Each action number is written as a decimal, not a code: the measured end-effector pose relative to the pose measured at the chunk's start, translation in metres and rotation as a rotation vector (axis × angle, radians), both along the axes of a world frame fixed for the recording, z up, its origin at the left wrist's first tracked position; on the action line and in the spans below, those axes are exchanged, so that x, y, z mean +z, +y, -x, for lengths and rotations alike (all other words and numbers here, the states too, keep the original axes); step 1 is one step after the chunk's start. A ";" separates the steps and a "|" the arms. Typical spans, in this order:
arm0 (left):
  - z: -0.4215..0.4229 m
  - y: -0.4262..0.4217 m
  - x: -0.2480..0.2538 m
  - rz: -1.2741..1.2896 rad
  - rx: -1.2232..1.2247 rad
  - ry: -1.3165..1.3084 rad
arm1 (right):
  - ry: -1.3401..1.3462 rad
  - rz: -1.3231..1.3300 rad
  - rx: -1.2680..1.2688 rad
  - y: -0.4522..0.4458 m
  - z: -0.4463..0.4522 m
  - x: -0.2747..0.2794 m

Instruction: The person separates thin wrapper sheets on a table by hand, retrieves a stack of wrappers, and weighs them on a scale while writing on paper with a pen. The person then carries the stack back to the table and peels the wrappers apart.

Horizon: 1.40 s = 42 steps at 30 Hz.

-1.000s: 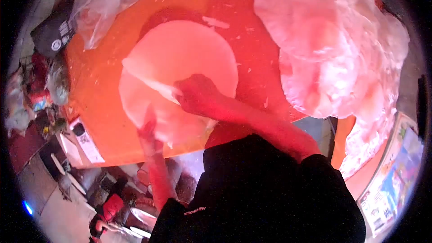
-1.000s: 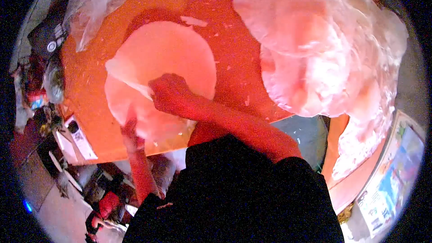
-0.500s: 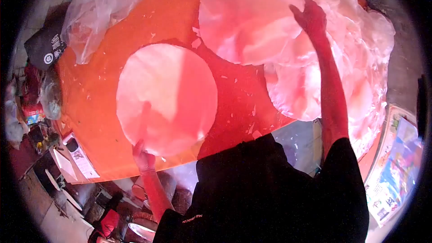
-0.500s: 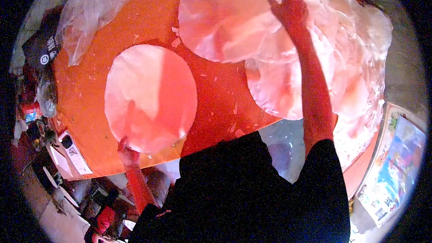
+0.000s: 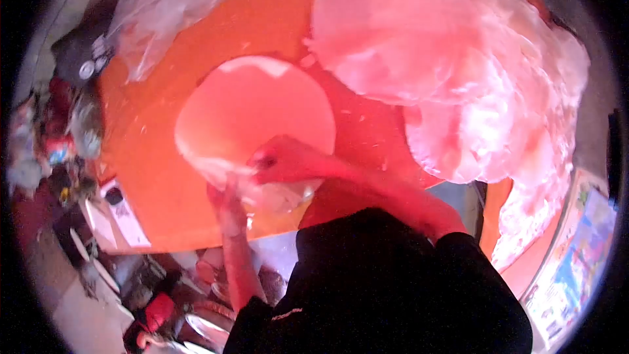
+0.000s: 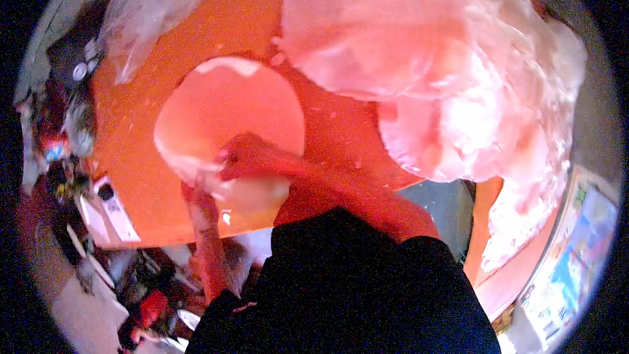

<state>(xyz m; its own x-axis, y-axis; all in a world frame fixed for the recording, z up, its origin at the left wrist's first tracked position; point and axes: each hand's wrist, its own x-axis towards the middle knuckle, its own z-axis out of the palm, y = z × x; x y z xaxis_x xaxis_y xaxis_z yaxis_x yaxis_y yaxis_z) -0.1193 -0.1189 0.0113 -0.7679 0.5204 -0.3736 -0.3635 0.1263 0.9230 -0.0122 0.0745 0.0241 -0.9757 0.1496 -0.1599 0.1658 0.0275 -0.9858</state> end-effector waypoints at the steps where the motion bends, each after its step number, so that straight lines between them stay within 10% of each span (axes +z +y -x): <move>1: -0.004 0.008 0.008 0.035 0.087 0.021 | -0.062 -0.030 0.077 0.006 0.004 -0.001; 8: 0.011 -0.018 -0.013 0.188 -0.030 0.266 | -0.110 -0.487 -0.171 -0.015 0.019 -0.019; 10: 0.022 -0.045 -0.003 0.134 0.145 -0.155 | -0.131 -0.542 -0.241 0.020 0.022 0.006; 16: 0.027 -0.075 -0.019 -0.155 0.203 -0.360 | -0.063 -0.566 -0.376 0.236 -0.004 0.065; 20: 0.024 -0.070 -0.038 -0.181 0.222 -0.269 | 0.262 -1.392 -0.335 0.354 -0.022 0.096; 21: 0.024 -0.071 -0.040 -0.181 0.213 -0.304 | 0.586 -1.962 -0.303 0.411 -0.017 0.062; 24: 0.026 -0.083 -0.046 -0.128 0.198 -0.317 | 0.168 -1.732 -0.952 0.408 -0.039 0.088; 27: 0.018 -0.065 -0.023 -0.090 0.173 -0.260 | -0.244 -1.628 -0.938 0.363 -0.043 0.088; 35: 0.004 0.048 0.049 -0.232 -0.132 0.009 | 0.069 -0.376 -0.320 0.059 -0.015 0.063; 42: -0.062 0.166 0.118 -0.234 -0.694 0.516 | 0.175 0.238 -0.627 0.049 -0.092 0.104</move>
